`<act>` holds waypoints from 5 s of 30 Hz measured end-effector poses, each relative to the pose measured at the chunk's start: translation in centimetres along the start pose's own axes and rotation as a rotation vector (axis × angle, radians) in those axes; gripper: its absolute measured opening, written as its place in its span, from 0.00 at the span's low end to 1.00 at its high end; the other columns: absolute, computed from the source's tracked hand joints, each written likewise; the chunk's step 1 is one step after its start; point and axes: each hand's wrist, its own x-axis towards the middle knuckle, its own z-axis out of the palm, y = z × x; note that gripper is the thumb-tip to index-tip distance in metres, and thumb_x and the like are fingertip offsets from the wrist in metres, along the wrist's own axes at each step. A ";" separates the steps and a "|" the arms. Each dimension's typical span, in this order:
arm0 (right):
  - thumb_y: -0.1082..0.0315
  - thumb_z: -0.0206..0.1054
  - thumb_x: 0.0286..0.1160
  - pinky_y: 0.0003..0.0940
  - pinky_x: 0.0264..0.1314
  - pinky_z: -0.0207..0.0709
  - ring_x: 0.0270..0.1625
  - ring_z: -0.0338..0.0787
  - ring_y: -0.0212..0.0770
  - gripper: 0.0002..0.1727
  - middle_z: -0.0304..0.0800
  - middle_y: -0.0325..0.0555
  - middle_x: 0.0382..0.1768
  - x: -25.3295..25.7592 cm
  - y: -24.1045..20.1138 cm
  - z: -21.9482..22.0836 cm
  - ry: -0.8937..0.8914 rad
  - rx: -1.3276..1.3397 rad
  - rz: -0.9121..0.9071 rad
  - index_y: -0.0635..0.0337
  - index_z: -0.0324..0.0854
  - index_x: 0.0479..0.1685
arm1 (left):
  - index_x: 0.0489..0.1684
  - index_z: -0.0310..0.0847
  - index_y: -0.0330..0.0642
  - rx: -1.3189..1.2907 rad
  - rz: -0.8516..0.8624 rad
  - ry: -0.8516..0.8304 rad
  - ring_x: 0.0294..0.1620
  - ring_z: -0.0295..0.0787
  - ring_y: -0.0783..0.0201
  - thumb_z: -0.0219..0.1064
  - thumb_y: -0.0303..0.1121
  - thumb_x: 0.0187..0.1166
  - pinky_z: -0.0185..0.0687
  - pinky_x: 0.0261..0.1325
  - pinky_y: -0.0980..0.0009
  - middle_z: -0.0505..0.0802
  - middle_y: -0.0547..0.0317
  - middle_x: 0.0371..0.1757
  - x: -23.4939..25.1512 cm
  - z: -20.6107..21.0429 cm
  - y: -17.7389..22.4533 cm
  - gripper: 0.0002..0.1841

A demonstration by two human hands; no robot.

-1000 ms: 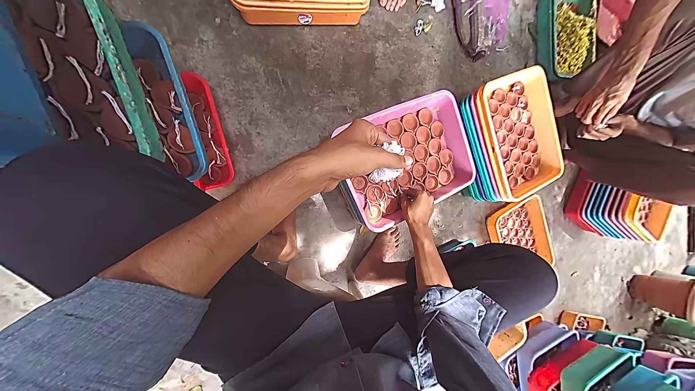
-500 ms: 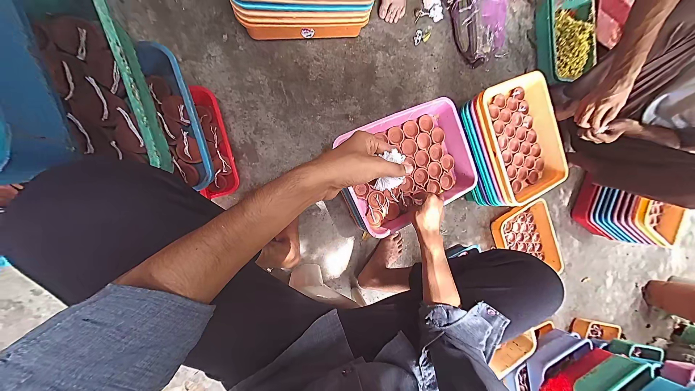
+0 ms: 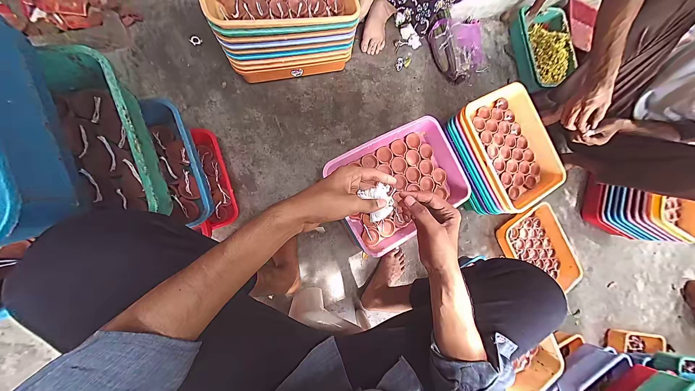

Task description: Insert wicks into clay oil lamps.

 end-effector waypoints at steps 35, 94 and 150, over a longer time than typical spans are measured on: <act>0.76 0.80 0.65 0.29 0.43 0.85 0.42 0.87 0.37 0.07 0.89 0.44 0.38 -0.3 -0.2 1.0 -0.036 -0.285 -0.331 0.63 0.96 0.42 | 0.57 0.88 0.34 0.099 -0.015 -0.088 0.49 0.92 0.71 0.63 0.25 0.86 0.88 0.56 0.76 0.95 0.57 0.49 0.0 0.5 -0.2 0.11; 0.78 0.81 0.65 0.30 0.49 0.90 0.46 0.92 0.37 0.14 0.92 0.47 0.45 -0.2 -1.1 0.2 -0.133 -0.063 -0.213 0.66 0.93 0.51 | 0.46 0.91 0.33 -0.002 0.033 0.092 0.42 0.94 0.66 0.75 0.30 0.78 0.92 0.50 0.70 0.96 0.54 0.41 0.0 1.2 -0.2 0.09; 0.64 0.75 0.74 0.53 0.51 0.85 0.40 0.93 0.45 0.12 0.95 0.52 0.38 5.6 16.3 -10.8 0.193 -0.828 0.382 0.64 0.89 0.46 | 0.51 0.91 0.34 0.064 -0.128 0.224 0.43 0.96 0.67 0.76 0.33 0.77 0.92 0.52 0.71 0.98 0.55 0.43 -0.2 -0.2 0.2 0.13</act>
